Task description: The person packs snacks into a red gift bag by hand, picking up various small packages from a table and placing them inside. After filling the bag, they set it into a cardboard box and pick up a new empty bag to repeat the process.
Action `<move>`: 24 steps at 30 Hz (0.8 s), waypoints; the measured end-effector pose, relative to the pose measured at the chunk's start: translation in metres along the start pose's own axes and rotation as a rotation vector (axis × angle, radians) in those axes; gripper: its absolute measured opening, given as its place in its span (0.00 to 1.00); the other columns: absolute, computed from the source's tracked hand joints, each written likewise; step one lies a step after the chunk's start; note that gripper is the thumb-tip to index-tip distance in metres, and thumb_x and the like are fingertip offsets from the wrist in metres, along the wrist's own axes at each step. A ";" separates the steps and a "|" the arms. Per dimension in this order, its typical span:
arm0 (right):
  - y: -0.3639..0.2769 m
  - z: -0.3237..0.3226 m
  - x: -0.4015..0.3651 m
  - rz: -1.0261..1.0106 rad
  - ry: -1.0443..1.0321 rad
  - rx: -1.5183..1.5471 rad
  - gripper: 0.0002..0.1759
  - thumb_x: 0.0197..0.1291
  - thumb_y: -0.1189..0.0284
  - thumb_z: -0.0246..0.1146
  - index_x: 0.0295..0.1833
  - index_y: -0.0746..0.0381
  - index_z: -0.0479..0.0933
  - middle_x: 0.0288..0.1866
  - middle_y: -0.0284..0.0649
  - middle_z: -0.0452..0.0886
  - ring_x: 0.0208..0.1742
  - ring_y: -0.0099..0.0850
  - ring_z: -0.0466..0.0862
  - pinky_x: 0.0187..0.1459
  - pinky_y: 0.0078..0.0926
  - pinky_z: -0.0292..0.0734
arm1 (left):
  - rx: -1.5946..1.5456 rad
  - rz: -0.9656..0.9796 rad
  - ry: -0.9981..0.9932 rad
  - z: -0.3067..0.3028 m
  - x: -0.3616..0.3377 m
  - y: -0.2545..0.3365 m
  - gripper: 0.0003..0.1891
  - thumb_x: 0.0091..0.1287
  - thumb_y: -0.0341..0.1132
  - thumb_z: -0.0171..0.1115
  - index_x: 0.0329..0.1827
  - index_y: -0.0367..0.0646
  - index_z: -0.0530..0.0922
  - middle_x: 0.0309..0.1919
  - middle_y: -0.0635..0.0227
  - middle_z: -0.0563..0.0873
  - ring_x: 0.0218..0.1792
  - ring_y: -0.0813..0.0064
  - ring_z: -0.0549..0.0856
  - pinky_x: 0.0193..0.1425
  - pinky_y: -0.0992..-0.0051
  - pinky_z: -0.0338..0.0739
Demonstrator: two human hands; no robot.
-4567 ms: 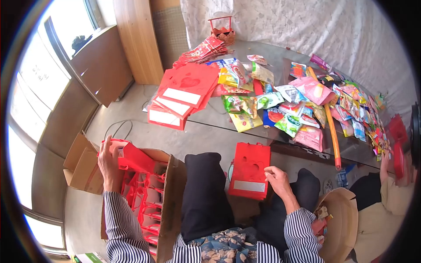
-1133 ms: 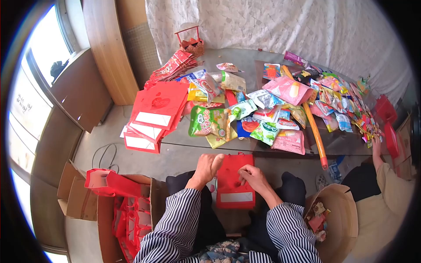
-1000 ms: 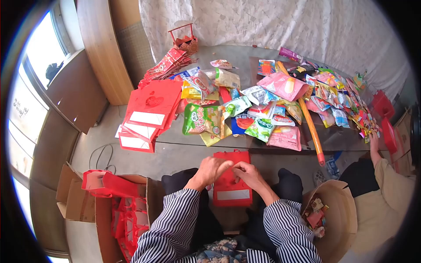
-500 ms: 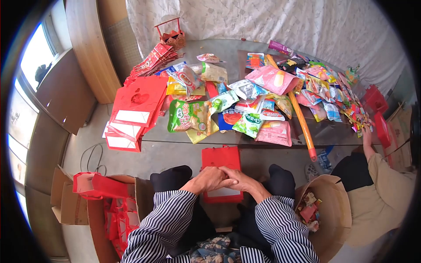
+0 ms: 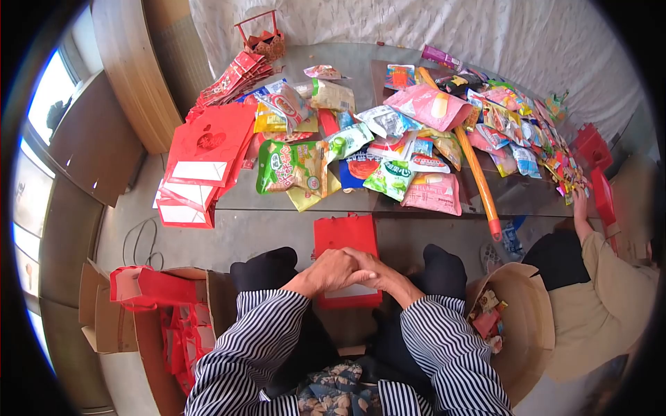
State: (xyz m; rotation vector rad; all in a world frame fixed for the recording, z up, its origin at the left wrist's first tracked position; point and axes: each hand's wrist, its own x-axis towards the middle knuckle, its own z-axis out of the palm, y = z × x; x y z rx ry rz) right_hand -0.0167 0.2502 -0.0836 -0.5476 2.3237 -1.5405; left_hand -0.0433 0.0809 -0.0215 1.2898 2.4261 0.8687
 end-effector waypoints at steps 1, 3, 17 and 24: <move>-0.003 0.000 0.000 0.005 0.019 0.000 0.30 0.52 0.72 0.75 0.60 0.62 0.72 0.50 0.50 0.85 0.54 0.47 0.87 0.51 0.39 0.81 | 0.002 -0.004 0.001 0.000 0.001 0.001 0.41 0.74 0.68 0.47 0.25 0.34 0.84 0.23 0.51 0.85 0.30 0.48 0.85 0.37 0.56 0.80; -0.009 -0.003 -0.001 0.009 0.036 0.012 0.26 0.54 0.73 0.72 0.58 0.63 0.73 0.49 0.50 0.85 0.53 0.48 0.87 0.51 0.38 0.81 | 0.017 -0.015 -0.016 -0.001 0.002 0.002 0.40 0.74 0.68 0.46 0.27 0.36 0.85 0.25 0.53 0.86 0.32 0.49 0.86 0.38 0.57 0.81; -0.012 -0.008 -0.005 -0.001 0.092 -0.016 0.26 0.56 0.70 0.71 0.59 0.63 0.73 0.48 0.53 0.86 0.51 0.51 0.87 0.48 0.40 0.81 | 0.017 0.009 -0.015 0.009 0.008 -0.005 0.39 0.75 0.67 0.46 0.27 0.37 0.86 0.26 0.53 0.87 0.33 0.51 0.86 0.39 0.57 0.80; -0.015 -0.009 -0.004 0.049 0.065 -0.013 0.21 0.55 0.73 0.71 0.52 0.63 0.72 0.43 0.49 0.84 0.47 0.48 0.86 0.44 0.39 0.79 | 0.061 -0.026 -0.070 0.005 0.010 -0.003 0.40 0.74 0.68 0.46 0.27 0.37 0.86 0.27 0.54 0.87 0.33 0.52 0.87 0.38 0.57 0.81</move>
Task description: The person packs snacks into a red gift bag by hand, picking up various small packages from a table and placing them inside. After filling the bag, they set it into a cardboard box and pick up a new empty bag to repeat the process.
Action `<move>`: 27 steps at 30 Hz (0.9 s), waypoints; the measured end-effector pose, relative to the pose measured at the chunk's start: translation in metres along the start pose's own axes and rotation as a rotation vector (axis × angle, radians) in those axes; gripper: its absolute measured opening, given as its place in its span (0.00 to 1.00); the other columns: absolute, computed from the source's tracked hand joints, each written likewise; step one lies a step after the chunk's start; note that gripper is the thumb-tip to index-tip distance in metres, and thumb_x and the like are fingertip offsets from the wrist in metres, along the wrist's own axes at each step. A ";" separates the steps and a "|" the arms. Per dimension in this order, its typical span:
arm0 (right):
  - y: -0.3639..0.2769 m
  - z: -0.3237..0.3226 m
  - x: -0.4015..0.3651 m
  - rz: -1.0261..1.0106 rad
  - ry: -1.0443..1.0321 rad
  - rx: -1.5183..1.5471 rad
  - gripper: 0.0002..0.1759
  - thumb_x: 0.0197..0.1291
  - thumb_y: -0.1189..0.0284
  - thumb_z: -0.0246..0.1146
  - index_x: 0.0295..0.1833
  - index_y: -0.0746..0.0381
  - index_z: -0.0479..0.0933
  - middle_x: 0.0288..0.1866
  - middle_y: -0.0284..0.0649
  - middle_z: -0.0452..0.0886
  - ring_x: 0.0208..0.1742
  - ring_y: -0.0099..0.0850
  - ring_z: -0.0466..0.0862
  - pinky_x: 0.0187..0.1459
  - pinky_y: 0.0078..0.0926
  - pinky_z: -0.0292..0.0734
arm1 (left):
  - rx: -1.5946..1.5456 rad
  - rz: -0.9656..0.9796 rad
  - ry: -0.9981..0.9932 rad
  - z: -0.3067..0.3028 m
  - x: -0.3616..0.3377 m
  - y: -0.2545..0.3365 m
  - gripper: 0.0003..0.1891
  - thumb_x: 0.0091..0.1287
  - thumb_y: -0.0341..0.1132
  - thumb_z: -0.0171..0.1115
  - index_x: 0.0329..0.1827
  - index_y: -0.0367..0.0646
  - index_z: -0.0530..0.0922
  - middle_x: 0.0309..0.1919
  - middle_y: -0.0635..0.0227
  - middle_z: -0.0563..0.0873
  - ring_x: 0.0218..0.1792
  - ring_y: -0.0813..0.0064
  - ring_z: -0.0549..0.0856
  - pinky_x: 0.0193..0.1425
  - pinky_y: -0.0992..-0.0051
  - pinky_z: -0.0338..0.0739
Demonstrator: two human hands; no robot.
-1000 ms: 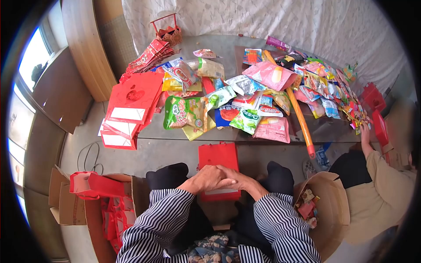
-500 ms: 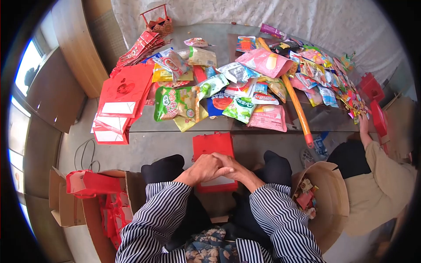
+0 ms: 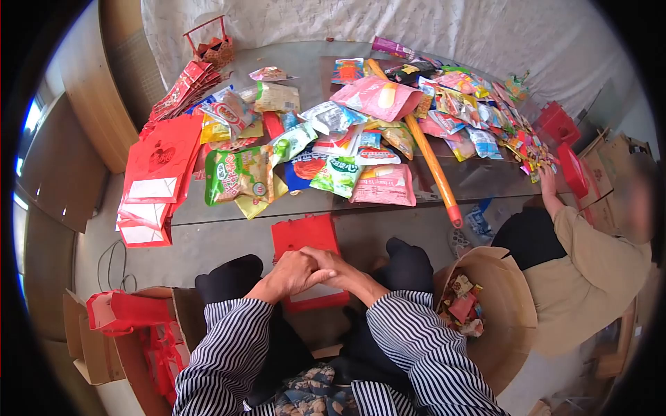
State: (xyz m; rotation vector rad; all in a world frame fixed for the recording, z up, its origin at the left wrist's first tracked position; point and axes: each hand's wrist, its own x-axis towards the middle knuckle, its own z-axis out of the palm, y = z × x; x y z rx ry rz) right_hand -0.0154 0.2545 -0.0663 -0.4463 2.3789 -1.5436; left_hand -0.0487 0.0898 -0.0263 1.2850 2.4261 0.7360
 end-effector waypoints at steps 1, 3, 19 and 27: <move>-0.002 0.000 0.000 0.010 -0.009 -0.006 0.21 0.54 0.73 0.71 0.52 0.63 0.72 0.43 0.49 0.84 0.46 0.48 0.86 0.44 0.39 0.79 | 0.008 -0.006 -0.012 0.000 0.000 -0.001 0.40 0.73 0.69 0.46 0.28 0.37 0.86 0.27 0.54 0.88 0.33 0.51 0.87 0.37 0.57 0.81; -0.002 0.000 -0.001 0.003 -0.005 0.010 0.22 0.54 0.73 0.71 0.54 0.63 0.73 0.44 0.50 0.84 0.47 0.49 0.86 0.44 0.39 0.79 | -0.005 -0.013 -0.002 -0.001 0.000 0.001 0.39 0.73 0.68 0.48 0.28 0.38 0.86 0.28 0.54 0.88 0.34 0.52 0.87 0.38 0.57 0.81; 0.006 0.007 0.006 -0.052 0.160 -0.004 0.16 0.57 0.70 0.66 0.52 0.59 0.75 0.42 0.49 0.87 0.47 0.53 0.87 0.45 0.46 0.80 | 0.031 0.042 0.157 0.005 0.005 -0.004 0.37 0.78 0.59 0.48 0.19 0.35 0.79 0.20 0.50 0.82 0.28 0.48 0.83 0.35 0.55 0.76; -0.009 -0.010 -0.006 -0.065 0.153 -0.242 0.21 0.56 0.73 0.70 0.55 0.62 0.75 0.45 0.48 0.86 0.46 0.47 0.88 0.43 0.41 0.82 | -0.059 0.074 0.210 0.011 0.004 0.002 0.35 0.79 0.58 0.46 0.24 0.36 0.80 0.21 0.52 0.83 0.27 0.48 0.83 0.35 0.56 0.76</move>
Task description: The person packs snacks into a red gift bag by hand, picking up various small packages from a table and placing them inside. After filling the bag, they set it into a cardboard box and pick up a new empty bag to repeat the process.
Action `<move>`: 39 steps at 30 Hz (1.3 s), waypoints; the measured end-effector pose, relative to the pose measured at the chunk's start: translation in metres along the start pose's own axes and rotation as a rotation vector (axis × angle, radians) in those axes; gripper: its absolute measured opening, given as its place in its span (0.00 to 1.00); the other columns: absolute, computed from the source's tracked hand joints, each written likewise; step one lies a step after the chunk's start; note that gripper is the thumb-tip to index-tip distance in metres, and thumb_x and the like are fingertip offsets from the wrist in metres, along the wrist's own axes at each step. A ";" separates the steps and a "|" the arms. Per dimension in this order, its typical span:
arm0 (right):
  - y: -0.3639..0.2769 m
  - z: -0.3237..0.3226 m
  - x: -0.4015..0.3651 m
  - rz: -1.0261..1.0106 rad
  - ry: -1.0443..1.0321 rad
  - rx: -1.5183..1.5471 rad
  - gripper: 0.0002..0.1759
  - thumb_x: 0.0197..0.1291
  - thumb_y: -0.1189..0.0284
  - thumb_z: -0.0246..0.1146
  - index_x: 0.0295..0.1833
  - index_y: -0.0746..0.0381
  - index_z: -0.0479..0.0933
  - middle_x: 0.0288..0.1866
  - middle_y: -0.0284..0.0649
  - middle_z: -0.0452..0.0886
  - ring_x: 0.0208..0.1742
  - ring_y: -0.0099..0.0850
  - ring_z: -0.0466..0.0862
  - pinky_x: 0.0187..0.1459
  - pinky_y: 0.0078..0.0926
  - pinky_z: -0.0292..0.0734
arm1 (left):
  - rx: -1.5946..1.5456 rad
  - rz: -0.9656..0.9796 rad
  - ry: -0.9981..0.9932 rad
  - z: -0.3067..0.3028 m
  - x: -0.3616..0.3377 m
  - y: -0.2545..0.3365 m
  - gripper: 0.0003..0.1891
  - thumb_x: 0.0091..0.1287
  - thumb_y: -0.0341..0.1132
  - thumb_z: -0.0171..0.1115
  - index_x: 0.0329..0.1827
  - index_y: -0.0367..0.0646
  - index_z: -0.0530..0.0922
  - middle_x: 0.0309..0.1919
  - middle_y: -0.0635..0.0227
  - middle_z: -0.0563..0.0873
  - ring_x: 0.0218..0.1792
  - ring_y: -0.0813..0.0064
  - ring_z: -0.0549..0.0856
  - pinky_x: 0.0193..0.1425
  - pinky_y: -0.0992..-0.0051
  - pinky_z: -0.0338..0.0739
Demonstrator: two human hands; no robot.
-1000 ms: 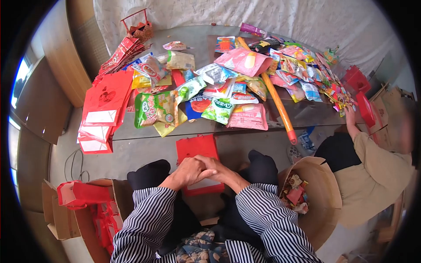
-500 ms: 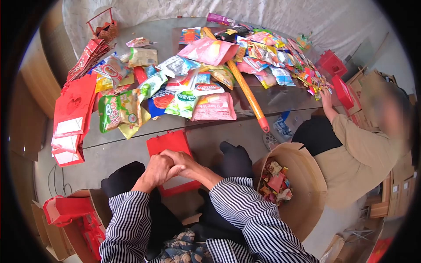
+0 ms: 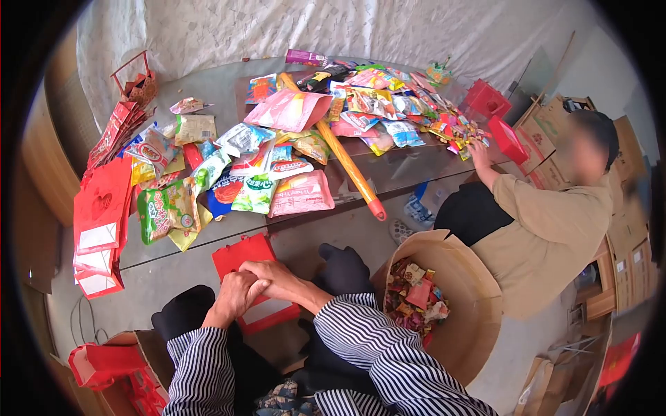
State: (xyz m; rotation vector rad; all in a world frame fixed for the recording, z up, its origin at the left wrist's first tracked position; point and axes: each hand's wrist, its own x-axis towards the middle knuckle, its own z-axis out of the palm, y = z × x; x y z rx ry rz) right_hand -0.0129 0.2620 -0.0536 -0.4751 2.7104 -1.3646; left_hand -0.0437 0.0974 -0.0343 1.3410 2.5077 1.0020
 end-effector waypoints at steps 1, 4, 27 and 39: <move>-0.004 -0.009 -0.004 -0.037 0.054 -0.040 0.21 0.56 0.74 0.70 0.55 0.62 0.75 0.45 0.48 0.86 0.46 0.46 0.88 0.42 0.40 0.82 | -0.042 -0.013 0.013 0.001 0.000 0.002 0.33 0.78 0.58 0.48 0.27 0.37 0.81 0.23 0.52 0.84 0.28 0.48 0.83 0.36 0.56 0.77; -0.026 -0.041 -0.021 -0.099 0.205 -0.103 0.22 0.56 0.76 0.70 0.57 0.61 0.75 0.46 0.46 0.85 0.43 0.43 0.87 0.41 0.39 0.82 | -0.121 -0.035 0.017 0.000 -0.003 0.006 0.28 0.77 0.57 0.51 0.34 0.40 0.84 0.27 0.53 0.85 0.30 0.47 0.84 0.37 0.56 0.77; -0.023 -0.038 -0.029 -0.106 0.513 -0.032 0.17 0.67 0.67 0.67 0.30 0.63 0.70 0.23 0.50 0.76 0.26 0.50 0.81 0.27 0.44 0.72 | 0.122 0.029 0.122 -0.025 -0.006 0.022 0.17 0.64 0.40 0.72 0.22 0.40 0.77 0.20 0.57 0.81 0.23 0.52 0.83 0.28 0.60 0.76; -0.028 -0.022 -0.021 -0.059 0.368 -0.030 0.17 0.68 0.65 0.66 0.31 0.63 0.72 0.25 0.46 0.79 0.28 0.47 0.83 0.31 0.41 0.75 | 0.232 -0.171 0.130 -0.060 -0.043 0.009 0.15 0.64 0.38 0.71 0.25 0.38 0.79 0.22 0.55 0.81 0.26 0.51 0.83 0.31 0.58 0.76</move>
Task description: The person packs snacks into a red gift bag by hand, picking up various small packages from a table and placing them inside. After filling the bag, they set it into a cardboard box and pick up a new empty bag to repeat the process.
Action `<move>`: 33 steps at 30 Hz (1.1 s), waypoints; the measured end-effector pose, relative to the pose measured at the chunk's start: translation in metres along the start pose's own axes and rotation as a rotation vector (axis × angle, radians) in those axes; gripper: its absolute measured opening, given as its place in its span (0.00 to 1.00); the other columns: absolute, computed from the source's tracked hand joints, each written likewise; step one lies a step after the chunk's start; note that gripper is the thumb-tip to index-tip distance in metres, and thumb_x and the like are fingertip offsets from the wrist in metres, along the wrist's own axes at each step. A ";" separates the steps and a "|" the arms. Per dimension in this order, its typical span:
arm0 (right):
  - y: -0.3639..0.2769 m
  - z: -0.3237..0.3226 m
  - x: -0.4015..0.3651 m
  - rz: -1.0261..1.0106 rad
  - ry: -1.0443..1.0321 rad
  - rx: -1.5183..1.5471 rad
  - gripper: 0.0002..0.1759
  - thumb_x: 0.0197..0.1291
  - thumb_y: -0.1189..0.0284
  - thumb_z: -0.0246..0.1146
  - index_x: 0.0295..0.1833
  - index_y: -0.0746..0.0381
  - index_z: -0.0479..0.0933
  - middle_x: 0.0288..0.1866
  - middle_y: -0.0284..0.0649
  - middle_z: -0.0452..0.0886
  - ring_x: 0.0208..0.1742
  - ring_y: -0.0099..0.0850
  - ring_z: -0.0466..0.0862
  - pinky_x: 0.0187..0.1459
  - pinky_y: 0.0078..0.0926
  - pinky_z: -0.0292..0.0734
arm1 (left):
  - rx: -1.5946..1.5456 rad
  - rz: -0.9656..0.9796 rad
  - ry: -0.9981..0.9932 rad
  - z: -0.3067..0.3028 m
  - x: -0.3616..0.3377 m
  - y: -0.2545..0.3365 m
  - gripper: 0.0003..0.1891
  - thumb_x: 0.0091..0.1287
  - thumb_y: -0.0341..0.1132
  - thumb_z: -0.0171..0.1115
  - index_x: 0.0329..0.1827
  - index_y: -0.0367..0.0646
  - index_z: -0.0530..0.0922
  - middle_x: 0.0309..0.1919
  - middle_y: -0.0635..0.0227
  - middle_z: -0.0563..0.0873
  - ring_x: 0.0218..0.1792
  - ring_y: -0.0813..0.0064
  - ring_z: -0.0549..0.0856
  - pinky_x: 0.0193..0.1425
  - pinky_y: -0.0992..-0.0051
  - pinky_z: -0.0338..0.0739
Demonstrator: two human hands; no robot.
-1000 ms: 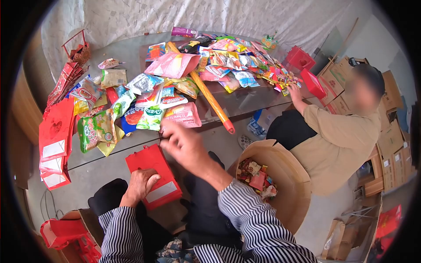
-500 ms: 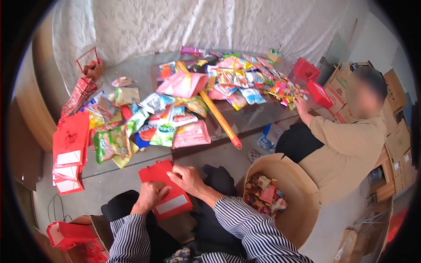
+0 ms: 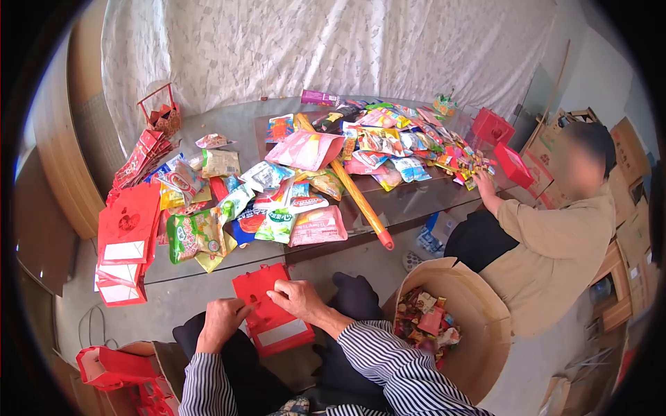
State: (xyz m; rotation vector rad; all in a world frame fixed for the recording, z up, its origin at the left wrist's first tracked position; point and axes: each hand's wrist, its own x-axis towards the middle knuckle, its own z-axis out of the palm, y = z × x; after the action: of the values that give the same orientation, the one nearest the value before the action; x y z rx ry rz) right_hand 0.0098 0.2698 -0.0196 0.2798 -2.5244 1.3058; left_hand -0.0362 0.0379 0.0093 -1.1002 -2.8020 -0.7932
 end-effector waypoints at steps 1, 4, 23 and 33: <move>-0.003 0.000 0.000 0.003 -0.003 0.007 0.17 0.68 0.65 0.66 0.31 0.63 0.72 0.25 0.46 0.79 0.28 0.47 0.82 0.31 0.41 0.75 | -0.022 -0.006 0.004 0.002 0.000 0.001 0.14 0.63 0.37 0.71 0.26 0.38 0.80 0.23 0.55 0.82 0.27 0.51 0.84 0.32 0.58 0.76; -0.004 0.005 0.001 0.003 -0.021 -0.009 0.17 0.68 0.65 0.67 0.31 0.63 0.71 0.25 0.46 0.79 0.27 0.46 0.82 0.31 0.41 0.75 | -0.068 -0.030 0.031 0.003 0.001 0.003 0.12 0.62 0.35 0.71 0.27 0.36 0.80 0.25 0.54 0.83 0.29 0.50 0.84 0.34 0.58 0.77; -0.008 0.009 0.008 -0.045 0.014 0.063 0.16 0.66 0.68 0.68 0.31 0.63 0.71 0.23 0.48 0.74 0.23 0.46 0.77 0.27 0.39 0.71 | -0.087 0.001 0.072 0.007 0.012 0.006 0.11 0.63 0.37 0.72 0.29 0.39 0.81 0.25 0.57 0.83 0.29 0.52 0.85 0.34 0.58 0.78; -0.013 0.007 0.004 -0.031 -0.029 0.033 0.16 0.67 0.65 0.67 0.32 0.63 0.72 0.25 0.49 0.79 0.26 0.48 0.81 0.28 0.41 0.74 | -0.141 0.021 0.068 0.008 0.013 0.015 0.11 0.63 0.37 0.72 0.31 0.37 0.83 0.24 0.55 0.83 0.28 0.51 0.84 0.32 0.59 0.77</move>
State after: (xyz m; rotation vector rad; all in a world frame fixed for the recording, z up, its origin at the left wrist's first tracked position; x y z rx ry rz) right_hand 0.0089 0.2566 -0.0119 0.3452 -2.5137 1.3425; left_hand -0.0345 0.0591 0.0121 -1.0964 -2.7101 -1.0197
